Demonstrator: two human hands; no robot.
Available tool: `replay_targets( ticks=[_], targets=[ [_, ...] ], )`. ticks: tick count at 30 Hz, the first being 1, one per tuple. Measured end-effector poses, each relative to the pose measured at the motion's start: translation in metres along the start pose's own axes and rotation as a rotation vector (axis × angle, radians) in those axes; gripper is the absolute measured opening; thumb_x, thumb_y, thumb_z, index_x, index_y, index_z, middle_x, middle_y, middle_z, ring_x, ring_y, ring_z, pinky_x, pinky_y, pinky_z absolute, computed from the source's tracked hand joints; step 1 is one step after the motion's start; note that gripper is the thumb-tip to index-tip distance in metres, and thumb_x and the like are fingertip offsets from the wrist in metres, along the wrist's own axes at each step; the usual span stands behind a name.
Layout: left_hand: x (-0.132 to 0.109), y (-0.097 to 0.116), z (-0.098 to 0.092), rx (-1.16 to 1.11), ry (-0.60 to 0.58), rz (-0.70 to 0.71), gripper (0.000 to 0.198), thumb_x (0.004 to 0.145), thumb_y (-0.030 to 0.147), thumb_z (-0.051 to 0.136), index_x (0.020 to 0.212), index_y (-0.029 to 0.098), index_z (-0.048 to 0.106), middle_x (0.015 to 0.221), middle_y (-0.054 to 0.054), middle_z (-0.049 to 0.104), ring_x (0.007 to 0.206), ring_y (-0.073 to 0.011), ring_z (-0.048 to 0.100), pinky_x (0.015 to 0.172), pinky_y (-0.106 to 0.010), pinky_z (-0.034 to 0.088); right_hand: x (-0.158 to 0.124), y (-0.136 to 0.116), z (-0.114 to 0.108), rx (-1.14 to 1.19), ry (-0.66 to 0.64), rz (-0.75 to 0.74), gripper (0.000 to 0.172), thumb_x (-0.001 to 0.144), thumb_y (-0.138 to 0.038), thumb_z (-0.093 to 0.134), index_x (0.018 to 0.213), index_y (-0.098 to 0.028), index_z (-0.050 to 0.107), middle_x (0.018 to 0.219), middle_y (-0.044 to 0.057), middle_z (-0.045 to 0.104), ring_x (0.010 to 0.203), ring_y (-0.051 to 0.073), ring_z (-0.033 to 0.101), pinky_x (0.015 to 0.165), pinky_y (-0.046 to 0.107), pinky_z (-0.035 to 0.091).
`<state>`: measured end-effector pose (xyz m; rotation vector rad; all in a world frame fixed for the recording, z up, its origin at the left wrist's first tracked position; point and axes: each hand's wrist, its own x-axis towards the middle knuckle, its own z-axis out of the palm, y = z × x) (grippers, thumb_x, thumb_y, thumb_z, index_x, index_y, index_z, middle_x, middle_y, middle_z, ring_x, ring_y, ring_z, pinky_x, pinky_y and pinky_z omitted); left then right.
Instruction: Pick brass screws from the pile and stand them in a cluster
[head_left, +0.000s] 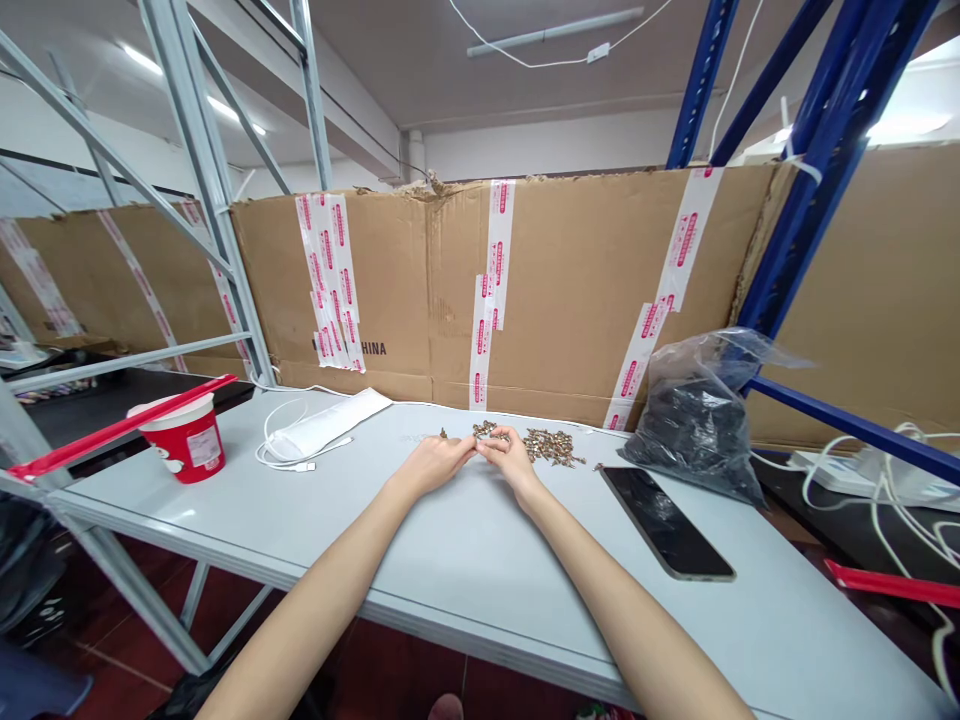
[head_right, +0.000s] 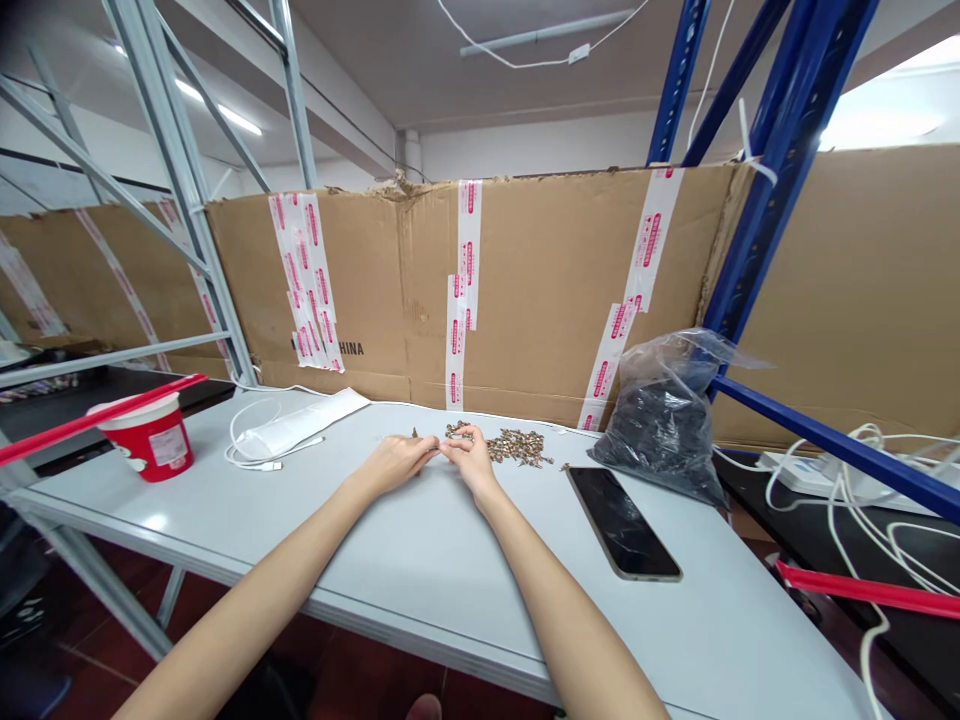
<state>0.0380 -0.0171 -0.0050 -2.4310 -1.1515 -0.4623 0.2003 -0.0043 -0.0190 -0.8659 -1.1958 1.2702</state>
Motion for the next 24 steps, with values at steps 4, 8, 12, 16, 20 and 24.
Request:
replay_targets(
  ticks=[4, 8, 12, 16, 20, 24],
  targets=[
    [0.0003, -0.0003, 0.0001, 0.002, 0.013, 0.010, 0.027, 0.094, 0.034, 0.023, 0.090, 0.019, 0.045, 0.070, -0.001, 0.061, 0.061, -0.0125, 0.059, 0.054, -0.021, 0.038, 0.0009, 0.0017, 0.0000, 0.005, 0.013, -0.016, 0.052, 0.044, -0.036, 0.077, 0.079, -0.023, 0.040, 0.063, -0.003, 0.065, 0.052, 0.011, 0.052, 0.058, 0.027, 0.040],
    [0.0005, -0.0001, 0.0013, -0.024, 0.033, -0.016, 0.026, 0.093, 0.035, 0.026, 0.092, 0.018, 0.046, 0.075, -0.003, 0.060, 0.065, -0.0130, 0.059, 0.057, -0.022, 0.039, -0.0008, 0.0007, 0.0006, 0.011, 0.032, -0.025, 0.052, 0.045, -0.034, 0.077, 0.079, -0.023, 0.039, 0.063, -0.003, 0.064, 0.052, 0.011, 0.054, 0.062, 0.028, 0.043],
    [0.0010, 0.0008, 0.0016, -0.062, 0.072, -0.032, 0.024, 0.092, 0.033, 0.030, 0.089, 0.018, 0.049, 0.080, -0.003, 0.059, 0.072, -0.0137, 0.057, 0.061, -0.023, 0.041, -0.0023, -0.0003, 0.0027, 0.048, 0.035, -0.008, 0.053, 0.044, -0.033, 0.078, 0.078, -0.023, 0.038, 0.064, -0.002, 0.065, 0.059, 0.015, 0.060, 0.067, 0.031, 0.045],
    [0.0015, 0.0011, -0.0012, -0.153, 0.130, -0.022, 0.019, 0.090, 0.029, 0.035, 0.089, 0.019, 0.051, 0.084, -0.002, 0.058, 0.080, -0.0134, 0.054, 0.065, -0.023, 0.042, -0.0018, -0.0001, 0.0030, 0.071, 0.029, -0.026, 0.053, 0.045, -0.033, 0.078, 0.077, -0.023, 0.036, 0.063, -0.002, 0.065, 0.060, 0.016, 0.062, 0.069, 0.032, 0.046],
    [0.0021, 0.0007, -0.0042, -0.250, 0.159, -0.020, 0.017, 0.090, 0.025, 0.037, 0.090, 0.019, 0.053, 0.086, -0.002, 0.059, 0.086, -0.0134, 0.052, 0.070, -0.023, 0.042, -0.0005, 0.0000, 0.0007, 0.062, 0.045, -0.051, 0.051, 0.046, -0.033, 0.077, 0.076, -0.023, 0.036, 0.063, -0.003, 0.064, 0.061, 0.014, 0.062, 0.071, 0.031, 0.046],
    [0.0023, -0.0010, -0.0031, -0.301, 0.177, -0.043, 0.018, 0.090, 0.025, 0.037, 0.092, 0.019, 0.055, 0.087, -0.003, 0.060, 0.084, -0.0138, 0.053, 0.071, -0.024, 0.042, 0.0004, 0.0010, -0.0004, 0.032, 0.053, -0.025, 0.051, 0.046, -0.035, 0.076, 0.076, -0.022, 0.037, 0.062, -0.004, 0.063, 0.061, 0.015, 0.064, 0.070, 0.029, 0.046]
  ],
)
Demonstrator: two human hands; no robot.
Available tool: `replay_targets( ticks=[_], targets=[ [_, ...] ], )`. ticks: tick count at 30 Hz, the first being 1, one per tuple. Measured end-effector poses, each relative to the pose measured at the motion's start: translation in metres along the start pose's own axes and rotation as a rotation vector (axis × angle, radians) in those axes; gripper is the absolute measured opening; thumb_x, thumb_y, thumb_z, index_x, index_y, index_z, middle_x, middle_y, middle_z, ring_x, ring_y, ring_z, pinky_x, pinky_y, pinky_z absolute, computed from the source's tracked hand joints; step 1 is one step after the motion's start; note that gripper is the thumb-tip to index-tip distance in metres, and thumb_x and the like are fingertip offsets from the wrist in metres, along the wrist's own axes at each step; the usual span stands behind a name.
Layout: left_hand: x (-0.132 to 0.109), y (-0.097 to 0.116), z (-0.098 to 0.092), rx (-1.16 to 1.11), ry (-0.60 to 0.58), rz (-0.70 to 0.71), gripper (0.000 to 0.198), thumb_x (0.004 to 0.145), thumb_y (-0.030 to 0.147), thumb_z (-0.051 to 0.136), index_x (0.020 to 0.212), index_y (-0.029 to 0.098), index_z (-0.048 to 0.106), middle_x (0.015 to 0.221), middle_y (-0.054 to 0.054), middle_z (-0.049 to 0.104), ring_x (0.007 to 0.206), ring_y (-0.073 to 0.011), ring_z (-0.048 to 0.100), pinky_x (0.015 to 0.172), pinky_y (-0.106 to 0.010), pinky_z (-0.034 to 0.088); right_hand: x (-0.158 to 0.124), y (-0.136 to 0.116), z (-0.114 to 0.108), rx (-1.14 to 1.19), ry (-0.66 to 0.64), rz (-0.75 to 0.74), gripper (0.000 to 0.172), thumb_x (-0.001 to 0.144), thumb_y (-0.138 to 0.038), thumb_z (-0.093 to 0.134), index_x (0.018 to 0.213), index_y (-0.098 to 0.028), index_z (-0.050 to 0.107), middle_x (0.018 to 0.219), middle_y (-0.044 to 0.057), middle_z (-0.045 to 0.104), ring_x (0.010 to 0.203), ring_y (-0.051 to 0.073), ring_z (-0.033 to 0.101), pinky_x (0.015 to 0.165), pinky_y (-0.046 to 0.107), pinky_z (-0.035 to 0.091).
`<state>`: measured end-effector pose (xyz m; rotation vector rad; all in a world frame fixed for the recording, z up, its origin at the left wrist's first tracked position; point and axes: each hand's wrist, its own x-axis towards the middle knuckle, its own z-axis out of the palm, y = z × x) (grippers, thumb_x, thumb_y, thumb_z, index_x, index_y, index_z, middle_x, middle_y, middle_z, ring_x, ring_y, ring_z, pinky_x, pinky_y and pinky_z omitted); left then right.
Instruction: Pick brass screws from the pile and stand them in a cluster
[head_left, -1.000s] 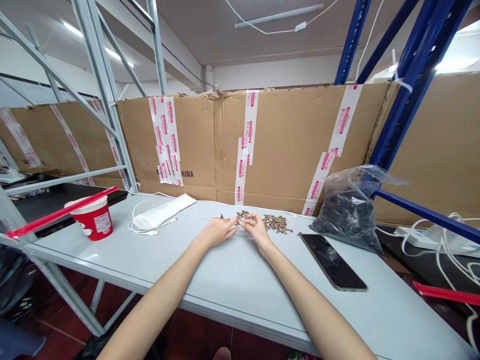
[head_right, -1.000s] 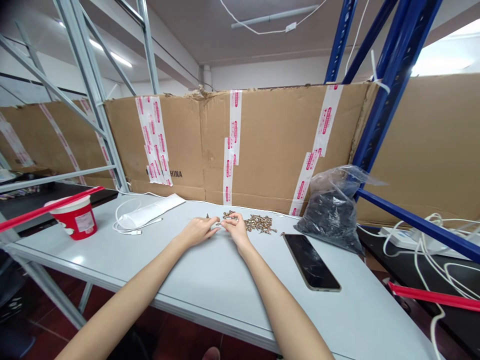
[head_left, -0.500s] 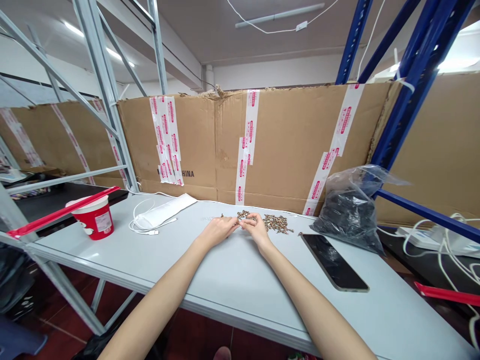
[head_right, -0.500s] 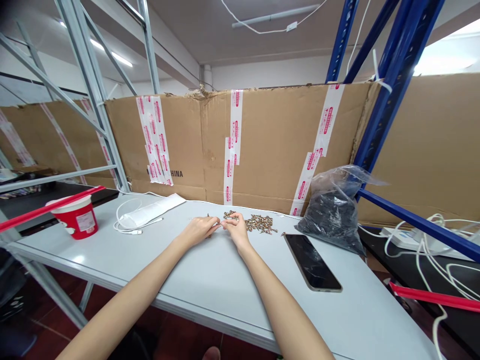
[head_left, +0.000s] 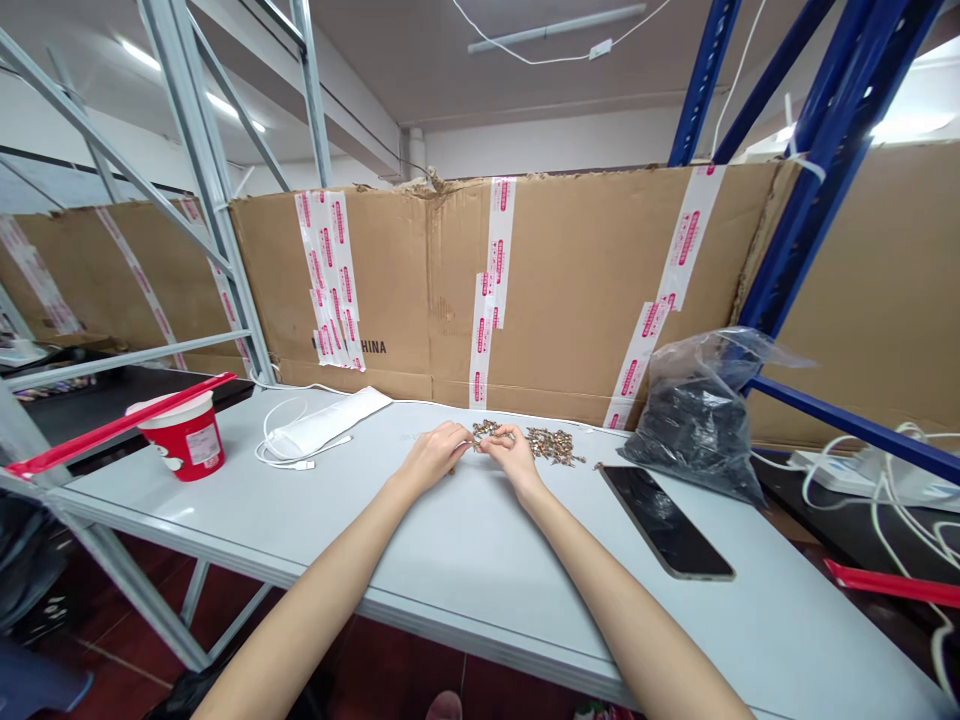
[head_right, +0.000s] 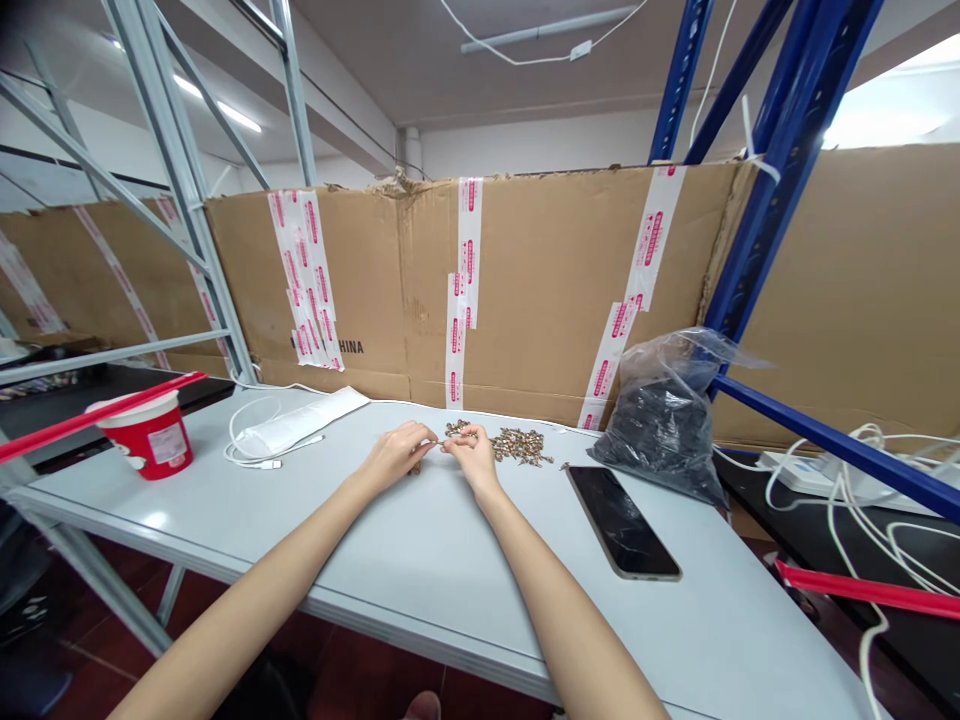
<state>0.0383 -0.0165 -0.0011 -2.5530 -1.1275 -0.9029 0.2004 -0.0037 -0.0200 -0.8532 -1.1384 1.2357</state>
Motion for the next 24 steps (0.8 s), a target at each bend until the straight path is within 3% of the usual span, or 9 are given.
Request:
replay_targets(
  ticks=[8, 14, 24],
  targets=[
    [-0.001, -0.009, 0.006, -0.001, -0.010, 0.028, 0.025, 0.090, 0.023, 0.035, 0.097, 0.020, 0.059, 0.087, -0.004, 0.059, 0.086, -0.0146, 0.052, 0.073, -0.025, 0.043, 0.003, 0.008, -0.001, -0.060, -0.027, -0.001, 0.049, 0.047, -0.042, 0.074, 0.077, -0.022, 0.041, 0.065, -0.002, 0.063, 0.067, 0.020, 0.066, 0.070, 0.032, 0.046],
    [0.000, -0.003, 0.001, -0.008, -0.024, 0.028, 0.024, 0.090, 0.029, 0.037, 0.098, 0.020, 0.058, 0.088, -0.004, 0.058, 0.087, -0.0147, 0.051, 0.073, -0.025, 0.043, 0.006, 0.011, -0.003, -0.087, -0.012, 0.009, 0.051, 0.047, -0.044, 0.074, 0.078, -0.021, 0.042, 0.065, -0.002, 0.062, 0.067, 0.020, 0.065, 0.071, 0.033, 0.047],
    [-0.001, -0.004, 0.002, -0.030, -0.017, 0.029, 0.024, 0.090, 0.030, 0.035, 0.086, 0.017, 0.056, 0.085, -0.004, 0.057, 0.083, -0.0145, 0.050, 0.071, -0.025, 0.042, 0.001, 0.009, -0.001, -0.064, -0.105, 0.056, 0.050, 0.049, -0.044, 0.074, 0.079, -0.022, 0.041, 0.060, -0.003, 0.063, 0.064, 0.018, 0.064, 0.068, 0.032, 0.046]
  ],
)
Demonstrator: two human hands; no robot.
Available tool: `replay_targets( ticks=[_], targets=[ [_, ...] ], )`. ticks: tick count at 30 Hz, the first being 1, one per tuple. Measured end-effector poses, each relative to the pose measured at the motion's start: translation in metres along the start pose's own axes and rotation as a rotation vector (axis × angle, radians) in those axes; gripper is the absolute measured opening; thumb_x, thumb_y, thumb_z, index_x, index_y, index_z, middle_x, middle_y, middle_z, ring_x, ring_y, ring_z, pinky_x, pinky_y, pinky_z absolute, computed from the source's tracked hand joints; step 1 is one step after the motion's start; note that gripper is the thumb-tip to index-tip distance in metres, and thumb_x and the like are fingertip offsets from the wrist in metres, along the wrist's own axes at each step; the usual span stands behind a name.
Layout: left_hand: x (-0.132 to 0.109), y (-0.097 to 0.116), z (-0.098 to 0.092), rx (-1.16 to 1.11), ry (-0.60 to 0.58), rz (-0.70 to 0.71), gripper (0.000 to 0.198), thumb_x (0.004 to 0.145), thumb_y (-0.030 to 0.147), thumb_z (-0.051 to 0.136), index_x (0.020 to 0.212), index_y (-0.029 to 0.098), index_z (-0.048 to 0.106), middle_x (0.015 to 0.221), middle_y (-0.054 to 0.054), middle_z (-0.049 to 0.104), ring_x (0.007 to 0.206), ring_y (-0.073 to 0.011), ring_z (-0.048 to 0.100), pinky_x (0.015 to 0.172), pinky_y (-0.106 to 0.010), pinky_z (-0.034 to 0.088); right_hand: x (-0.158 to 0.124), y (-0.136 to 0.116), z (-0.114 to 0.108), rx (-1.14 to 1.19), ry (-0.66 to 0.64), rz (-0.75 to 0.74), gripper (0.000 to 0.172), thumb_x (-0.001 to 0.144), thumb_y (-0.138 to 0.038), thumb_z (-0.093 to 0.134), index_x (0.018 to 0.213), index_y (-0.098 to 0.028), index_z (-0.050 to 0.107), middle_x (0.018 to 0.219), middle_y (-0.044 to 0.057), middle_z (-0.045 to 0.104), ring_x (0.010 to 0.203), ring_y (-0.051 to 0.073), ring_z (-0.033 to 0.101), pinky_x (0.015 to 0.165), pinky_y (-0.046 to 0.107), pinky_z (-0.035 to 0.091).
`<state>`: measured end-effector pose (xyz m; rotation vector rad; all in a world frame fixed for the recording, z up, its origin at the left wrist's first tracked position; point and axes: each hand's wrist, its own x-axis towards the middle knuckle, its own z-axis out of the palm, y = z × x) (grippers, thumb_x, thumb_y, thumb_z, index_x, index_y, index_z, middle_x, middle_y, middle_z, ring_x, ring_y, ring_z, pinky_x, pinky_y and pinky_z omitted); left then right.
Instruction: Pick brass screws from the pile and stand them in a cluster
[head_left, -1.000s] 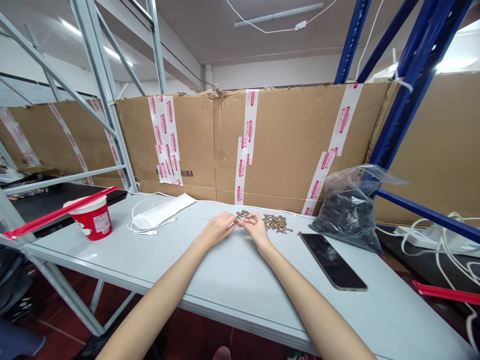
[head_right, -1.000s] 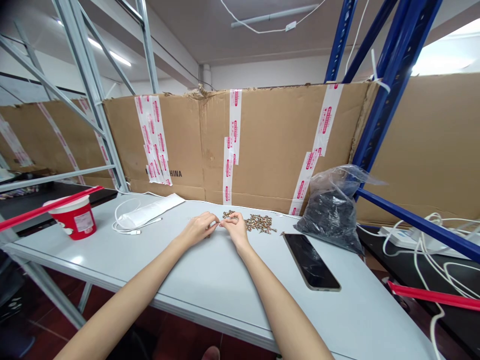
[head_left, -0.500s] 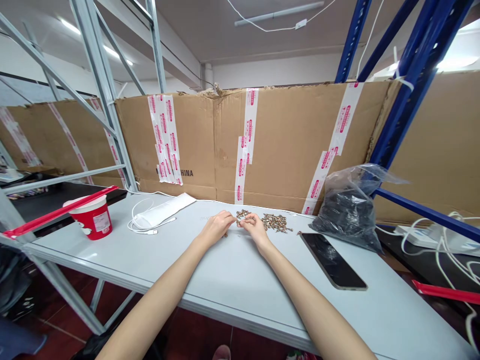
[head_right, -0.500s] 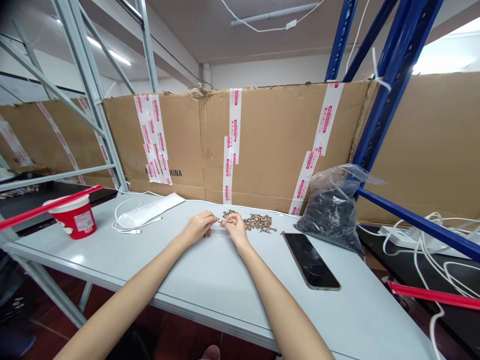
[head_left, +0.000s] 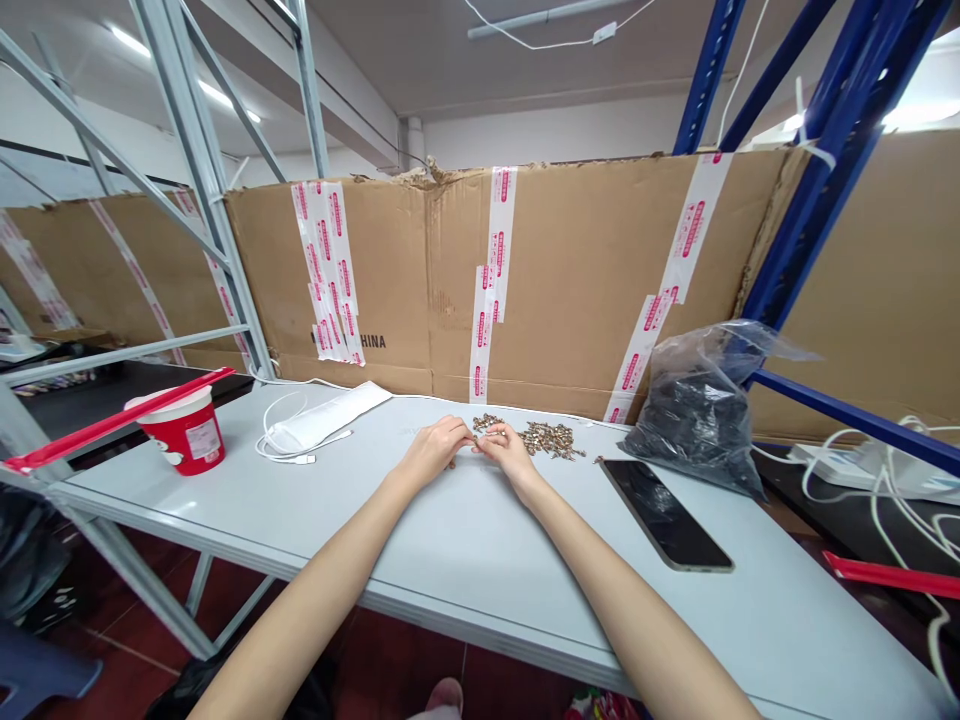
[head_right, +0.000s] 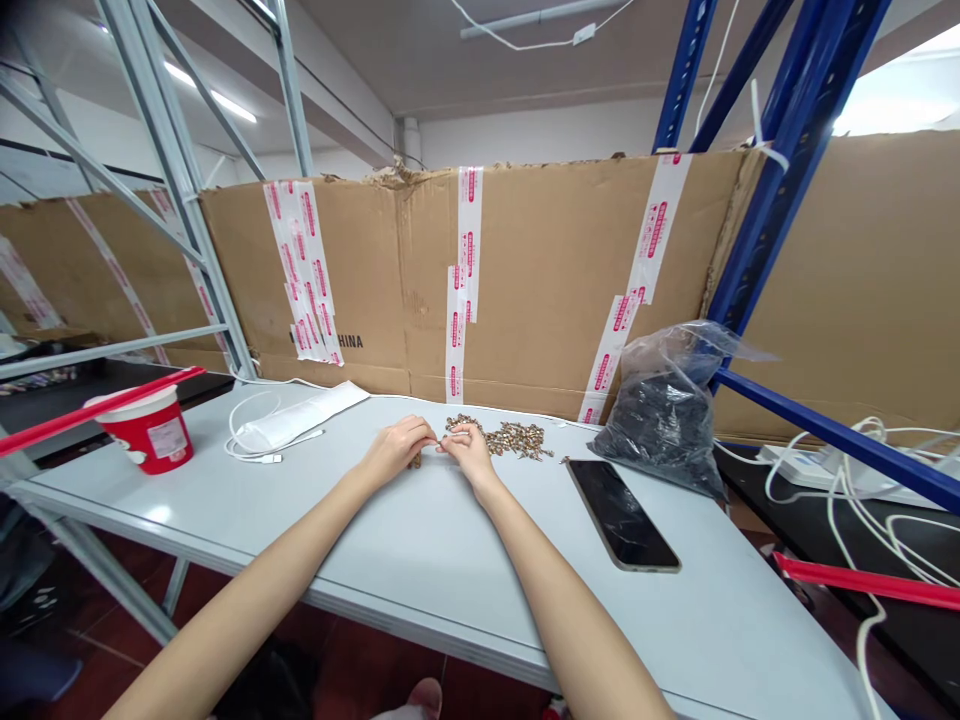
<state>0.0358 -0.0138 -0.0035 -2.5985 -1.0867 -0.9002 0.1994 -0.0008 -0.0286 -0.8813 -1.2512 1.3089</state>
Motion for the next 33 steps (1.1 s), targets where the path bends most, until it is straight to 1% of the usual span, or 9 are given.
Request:
replay_targets(
  ticks=[6, 11, 15, 18, 21, 24, 26, 29, 33],
  targets=[
    [0.002, 0.004, -0.004, -0.047, -0.003, -0.047, 0.023, 0.091, 0.031, 0.032, 0.085, 0.018, 0.050, 0.085, -0.003, 0.054, 0.084, -0.0140, 0.050, 0.067, -0.024, 0.041, -0.003, -0.002, 0.001, 0.025, -0.061, 0.025, 0.047, 0.050, -0.042, 0.075, 0.080, -0.022, 0.045, 0.063, -0.002, 0.064, 0.067, 0.017, 0.064, 0.073, 0.032, 0.045],
    [0.002, 0.007, -0.005, -0.086, -0.033, -0.093, 0.023, 0.092, 0.031, 0.030, 0.084, 0.018, 0.047, 0.085, -0.002, 0.051, 0.077, -0.0127, 0.050, 0.063, -0.023, 0.040, -0.003, -0.002, 0.002, 0.050, -0.131, 0.035, 0.043, 0.049, -0.040, 0.076, 0.075, -0.022, 0.047, 0.065, -0.001, 0.064, 0.065, 0.016, 0.063, 0.075, 0.031, 0.045],
    [0.003, 0.007, -0.009, -0.118, -0.062, -0.135, 0.022, 0.092, 0.031, 0.029, 0.083, 0.019, 0.045, 0.085, -0.001, 0.049, 0.070, -0.0115, 0.049, 0.062, -0.023, 0.039, -0.001, -0.001, 0.002, 0.010, -0.157, 0.012, 0.036, 0.055, -0.039, 0.072, 0.077, -0.021, 0.049, 0.071, 0.000, 0.064, 0.068, 0.015, 0.062, 0.074, 0.030, 0.045],
    [0.002, -0.002, -0.018, -0.085, -0.010, -0.168, 0.019, 0.091, 0.028, 0.031, 0.084, 0.019, 0.046, 0.084, -0.001, 0.049, 0.072, -0.0121, 0.049, 0.065, -0.024, 0.039, 0.000, -0.002, -0.003, -0.221, -0.107, -0.078, 0.027, 0.063, -0.038, 0.065, 0.078, -0.020, 0.052, 0.076, 0.000, 0.064, 0.069, 0.015, 0.060, 0.070, 0.029, 0.044],
    [-0.004, -0.020, -0.029, 0.028, 0.078, -0.258, 0.017, 0.090, 0.025, 0.033, 0.084, 0.018, 0.047, 0.085, -0.002, 0.050, 0.079, -0.0140, 0.049, 0.070, -0.025, 0.038, -0.003, -0.009, -0.010, -0.679, -0.027, -0.198, 0.015, 0.068, -0.033, 0.062, 0.076, -0.021, 0.058, 0.080, 0.000, 0.064, 0.073, 0.015, 0.057, 0.071, 0.028, 0.041],
    [-0.012, -0.038, -0.031, 0.179, 0.075, -0.378, 0.017, 0.090, 0.025, 0.035, 0.082, 0.018, 0.049, 0.088, -0.004, 0.051, 0.085, -0.0164, 0.049, 0.071, -0.027, 0.038, -0.008, -0.017, -0.015, -1.032, -0.053, -0.189, 0.014, 0.066, -0.031, 0.066, 0.078, -0.024, 0.062, 0.082, -0.002, 0.065, 0.083, 0.016, 0.057, 0.070, 0.026, 0.038],
    [-0.015, -0.046, -0.026, 0.243, 0.025, -0.419, 0.016, 0.089, 0.024, 0.038, 0.082, 0.017, 0.051, 0.089, -0.005, 0.053, 0.087, -0.0173, 0.049, 0.072, -0.027, 0.038, -0.011, -0.020, -0.018, -1.140, -0.110, -0.132, 0.015, 0.065, -0.031, 0.068, 0.078, -0.025, 0.064, 0.081, -0.002, 0.065, 0.083, 0.016, 0.057, 0.067, 0.025, 0.037],
    [-0.015, -0.052, -0.011, 0.305, -0.044, -0.436, 0.014, 0.087, 0.021, 0.041, 0.082, 0.015, 0.053, 0.089, -0.007, 0.055, 0.088, -0.0191, 0.050, 0.072, -0.028, 0.038, -0.011, -0.020, -0.020, -1.182, -0.153, -0.085, 0.011, 0.067, -0.028, 0.067, 0.078, -0.024, 0.066, 0.079, -0.002, 0.066, 0.078, 0.015, 0.059, 0.066, 0.024, 0.037],
    [-0.012, -0.054, 0.005, 0.328, -0.041, -0.459, 0.014, 0.086, 0.021, 0.043, 0.084, 0.014, 0.056, 0.089, -0.009, 0.057, 0.089, -0.0211, 0.050, 0.074, -0.031, 0.036, -0.008, -0.015, -0.021, -1.177, -0.150, -0.099, 0.006, 0.071, -0.025, 0.062, 0.075, -0.024, 0.066, 0.078, -0.002, 0.067, 0.074, 0.014, 0.059, 0.063, 0.023, 0.036]
  ],
)
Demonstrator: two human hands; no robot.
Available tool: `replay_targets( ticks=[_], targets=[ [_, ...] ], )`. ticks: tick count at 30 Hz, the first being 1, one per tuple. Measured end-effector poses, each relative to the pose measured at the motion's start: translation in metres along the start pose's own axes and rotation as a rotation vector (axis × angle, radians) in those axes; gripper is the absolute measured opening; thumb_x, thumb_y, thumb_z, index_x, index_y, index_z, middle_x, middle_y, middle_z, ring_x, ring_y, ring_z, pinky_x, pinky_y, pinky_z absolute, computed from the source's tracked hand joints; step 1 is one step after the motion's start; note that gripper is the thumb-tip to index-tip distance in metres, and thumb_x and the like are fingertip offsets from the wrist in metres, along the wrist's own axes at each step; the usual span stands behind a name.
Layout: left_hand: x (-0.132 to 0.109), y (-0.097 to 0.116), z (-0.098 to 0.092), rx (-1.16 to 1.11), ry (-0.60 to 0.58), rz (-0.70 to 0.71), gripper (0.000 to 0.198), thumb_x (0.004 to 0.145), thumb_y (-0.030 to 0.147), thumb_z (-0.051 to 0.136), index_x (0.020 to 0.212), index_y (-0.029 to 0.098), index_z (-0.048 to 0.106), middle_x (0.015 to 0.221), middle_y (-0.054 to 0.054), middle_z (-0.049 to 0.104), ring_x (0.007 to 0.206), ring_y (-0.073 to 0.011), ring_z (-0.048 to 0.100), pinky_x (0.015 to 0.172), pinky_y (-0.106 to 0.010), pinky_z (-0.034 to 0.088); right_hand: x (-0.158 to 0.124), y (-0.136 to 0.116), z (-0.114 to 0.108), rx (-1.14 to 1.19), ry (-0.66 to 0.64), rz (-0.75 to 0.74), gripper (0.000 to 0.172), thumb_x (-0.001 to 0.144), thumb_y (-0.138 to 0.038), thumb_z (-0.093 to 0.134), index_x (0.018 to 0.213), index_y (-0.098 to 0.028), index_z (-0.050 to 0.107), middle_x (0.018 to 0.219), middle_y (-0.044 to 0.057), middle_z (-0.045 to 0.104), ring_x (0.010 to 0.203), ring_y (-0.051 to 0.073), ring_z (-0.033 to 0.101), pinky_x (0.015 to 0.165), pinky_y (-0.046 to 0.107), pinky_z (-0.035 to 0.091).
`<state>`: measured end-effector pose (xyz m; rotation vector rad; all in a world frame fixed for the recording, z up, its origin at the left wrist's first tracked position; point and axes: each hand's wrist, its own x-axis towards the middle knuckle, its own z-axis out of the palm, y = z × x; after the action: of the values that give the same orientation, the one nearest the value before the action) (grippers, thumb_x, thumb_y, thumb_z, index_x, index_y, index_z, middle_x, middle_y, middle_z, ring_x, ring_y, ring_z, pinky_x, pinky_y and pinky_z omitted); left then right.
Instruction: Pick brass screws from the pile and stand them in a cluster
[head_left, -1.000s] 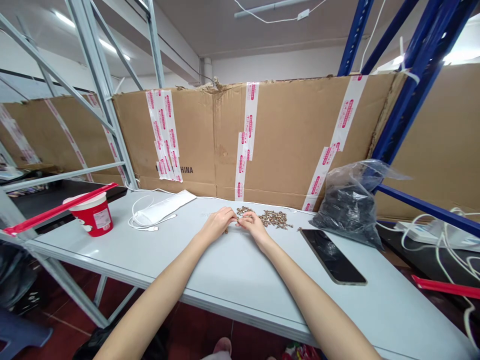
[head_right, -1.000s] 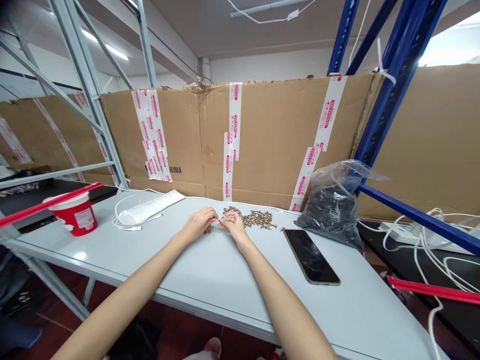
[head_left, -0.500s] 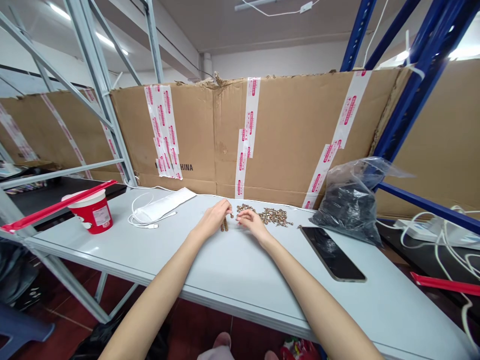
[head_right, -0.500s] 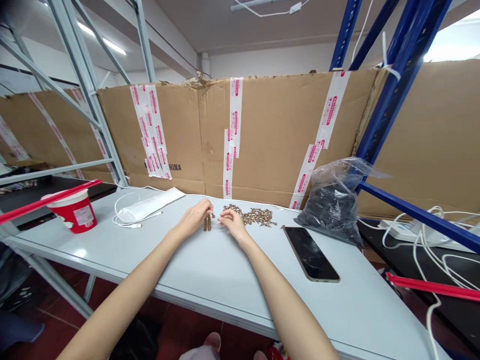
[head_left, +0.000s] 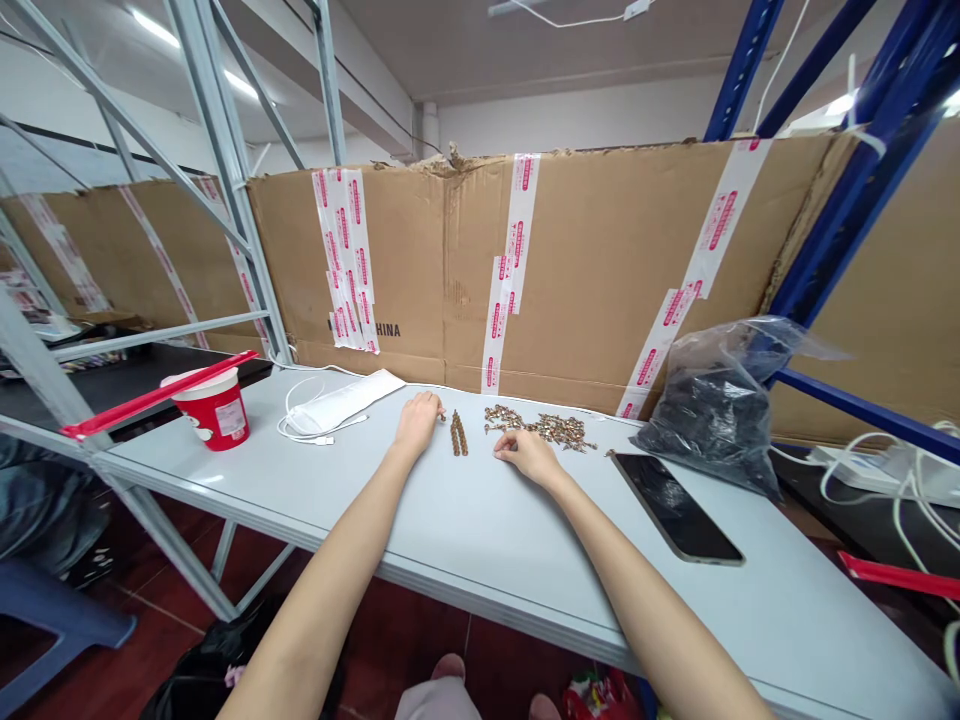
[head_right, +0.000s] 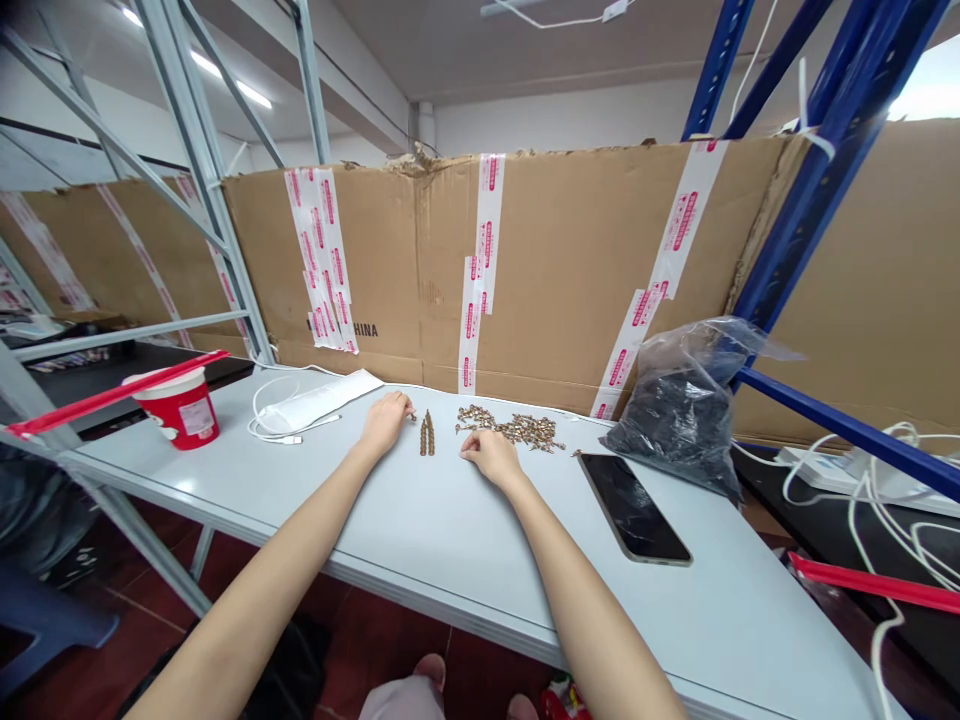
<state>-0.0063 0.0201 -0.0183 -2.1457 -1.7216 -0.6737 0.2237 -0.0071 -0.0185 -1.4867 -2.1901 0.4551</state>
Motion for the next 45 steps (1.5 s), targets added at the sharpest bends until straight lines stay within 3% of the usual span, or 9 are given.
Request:
replay_targets(
  ticks=[6, 15, 31, 45],
  targets=[
    [0.002, 0.001, 0.008, 0.006, 0.025, 0.000, 0.016, 0.087, 0.022, 0.042, 0.085, 0.014, 0.057, 0.089, -0.009, 0.058, 0.089, -0.0224, 0.050, 0.073, -0.033, 0.035, -0.002, -0.004, 0.002, -0.056, 0.028, -0.034, 0.007, 0.073, -0.024, 0.060, 0.075, -0.025, 0.066, 0.078, -0.002, 0.067, 0.074, 0.014, 0.059, 0.060, 0.022, 0.035],
    [0.002, 0.002, 0.014, 0.054, -0.027, 0.032, 0.015, 0.086, 0.021, 0.044, 0.085, 0.014, 0.056, 0.091, -0.010, 0.058, 0.090, -0.0224, 0.051, 0.074, -0.033, 0.035, -0.001, -0.006, 0.007, -0.095, 0.045, -0.098, 0.009, 0.075, -0.024, 0.059, 0.079, -0.027, 0.066, 0.081, -0.002, 0.066, 0.078, 0.015, 0.058, 0.063, 0.023, 0.036],
    [0.002, 0.006, 0.011, 0.097, -0.045, 0.101, 0.013, 0.086, 0.021, 0.043, 0.083, 0.015, 0.055, 0.090, -0.008, 0.058, 0.088, -0.0211, 0.051, 0.073, -0.033, 0.033, -0.003, -0.009, 0.009, -0.112, 0.019, -0.271, 0.021, 0.079, -0.020, 0.053, 0.091, -0.028, 0.068, 0.088, 0.001, 0.062, 0.077, 0.014, 0.056, 0.072, 0.023, 0.037],
    [0.001, 0.011, 0.002, 0.068, -0.073, 0.106, 0.015, 0.087, 0.023, 0.044, 0.083, 0.015, 0.056, 0.090, -0.009, 0.060, 0.088, -0.0207, 0.051, 0.073, -0.031, 0.032, -0.001, -0.008, 0.010, -0.057, 0.029, -0.314, 0.011, 0.076, -0.014, 0.057, 0.081, -0.020, 0.064, 0.078, 0.002, 0.061, 0.078, 0.014, 0.055, 0.071, 0.023, 0.037]
  ],
)
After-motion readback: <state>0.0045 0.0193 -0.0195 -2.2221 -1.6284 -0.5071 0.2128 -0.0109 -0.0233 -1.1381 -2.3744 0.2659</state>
